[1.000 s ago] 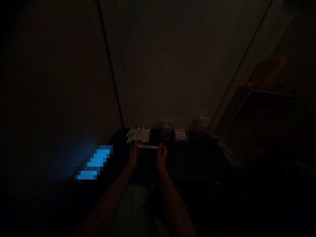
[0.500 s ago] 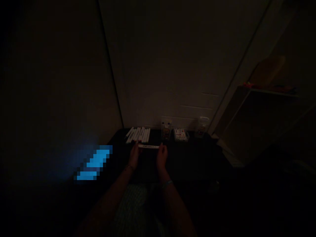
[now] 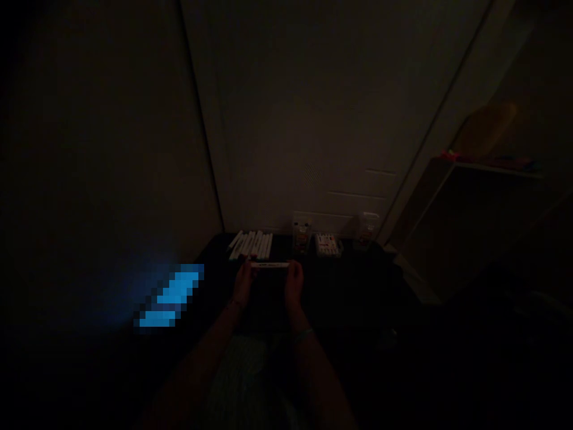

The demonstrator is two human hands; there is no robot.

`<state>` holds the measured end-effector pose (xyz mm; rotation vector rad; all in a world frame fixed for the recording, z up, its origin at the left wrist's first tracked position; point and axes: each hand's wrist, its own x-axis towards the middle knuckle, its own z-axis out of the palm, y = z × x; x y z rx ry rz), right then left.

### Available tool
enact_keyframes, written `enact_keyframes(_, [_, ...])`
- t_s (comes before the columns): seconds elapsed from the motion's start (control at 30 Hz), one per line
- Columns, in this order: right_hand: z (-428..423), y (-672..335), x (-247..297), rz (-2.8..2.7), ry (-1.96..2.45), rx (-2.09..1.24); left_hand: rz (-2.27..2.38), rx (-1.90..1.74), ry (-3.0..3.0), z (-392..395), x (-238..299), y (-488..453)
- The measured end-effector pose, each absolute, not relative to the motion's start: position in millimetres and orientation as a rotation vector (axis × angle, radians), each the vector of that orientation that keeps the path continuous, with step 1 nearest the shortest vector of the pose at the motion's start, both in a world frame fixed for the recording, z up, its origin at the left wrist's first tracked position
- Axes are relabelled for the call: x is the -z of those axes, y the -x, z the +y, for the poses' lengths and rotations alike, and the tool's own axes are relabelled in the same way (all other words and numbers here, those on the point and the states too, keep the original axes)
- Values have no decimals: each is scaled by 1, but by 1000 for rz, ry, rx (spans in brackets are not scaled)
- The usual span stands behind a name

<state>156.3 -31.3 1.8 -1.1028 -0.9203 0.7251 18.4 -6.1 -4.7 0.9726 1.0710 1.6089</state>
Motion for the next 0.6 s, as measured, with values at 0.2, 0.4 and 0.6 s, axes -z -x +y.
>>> enact_keyframes(0.2, [-31,-157,-4,-899,1100,-709,1108,-1615,-974,-11,-3,-19])
enact_keyframes(0.4, [-33,-158,7,-826,1100,-701,1066,-1671,-950,-8,1,-19])
enact_keyframes(0.6, [-21,-191,-19,-790,1124,-560,1097,-1650,-1117,-7,3,-18])
